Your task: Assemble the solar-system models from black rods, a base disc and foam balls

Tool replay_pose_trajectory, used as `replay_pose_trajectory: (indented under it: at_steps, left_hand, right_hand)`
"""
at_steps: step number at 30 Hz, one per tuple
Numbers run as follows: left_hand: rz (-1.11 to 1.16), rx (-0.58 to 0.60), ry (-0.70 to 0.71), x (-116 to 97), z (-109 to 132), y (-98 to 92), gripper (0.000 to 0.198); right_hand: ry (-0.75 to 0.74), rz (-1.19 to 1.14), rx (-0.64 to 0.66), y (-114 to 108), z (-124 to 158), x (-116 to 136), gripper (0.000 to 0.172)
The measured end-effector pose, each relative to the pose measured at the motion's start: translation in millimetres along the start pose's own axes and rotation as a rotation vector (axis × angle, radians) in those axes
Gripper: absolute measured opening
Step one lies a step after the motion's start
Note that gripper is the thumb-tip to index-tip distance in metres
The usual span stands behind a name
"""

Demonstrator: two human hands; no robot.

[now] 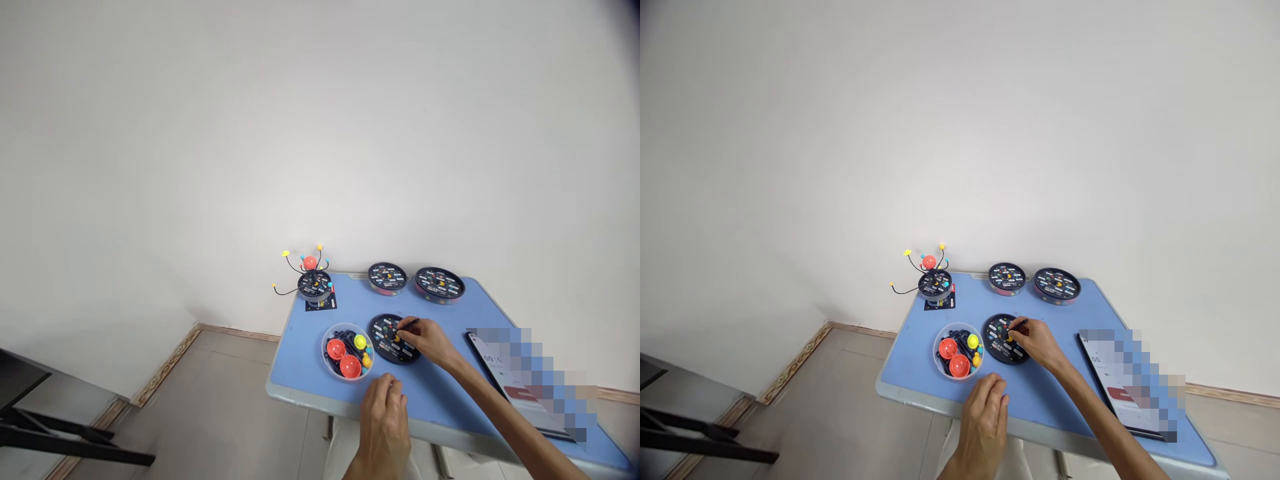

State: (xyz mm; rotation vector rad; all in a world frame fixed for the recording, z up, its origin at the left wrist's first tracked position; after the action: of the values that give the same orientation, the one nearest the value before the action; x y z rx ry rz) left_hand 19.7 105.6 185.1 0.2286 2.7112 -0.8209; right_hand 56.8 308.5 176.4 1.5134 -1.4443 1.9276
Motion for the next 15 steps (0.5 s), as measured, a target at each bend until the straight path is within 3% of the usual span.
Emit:
replay_pose_trajectory:
  at_steps: [7, 15]
  left_hand:
    - [-0.231, 0.060, -0.015, 7, 7, 34.0, 0.037]
    - [-0.237, 0.063, -0.048, 11, 11, 36.7, 0.038]
  right_hand:
    - [-0.099, 0.260, 0.123, 16, -10, 5, 0.017]
    - [-0.150, 0.494, 0.194, 14, -13, 22, 0.018]
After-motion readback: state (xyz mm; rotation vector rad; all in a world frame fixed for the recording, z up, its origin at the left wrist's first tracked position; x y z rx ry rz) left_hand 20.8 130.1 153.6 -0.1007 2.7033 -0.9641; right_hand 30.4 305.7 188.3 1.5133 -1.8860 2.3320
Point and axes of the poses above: each hand's wrist, its own z-axis away from the middle knuckle, its own y-axis out of the palm, x = y × z, the point moved 8 cm from there along -z, towards the middle knuckle, and after that the axes turned 4 degrees about -x, right-handed, at the moved point
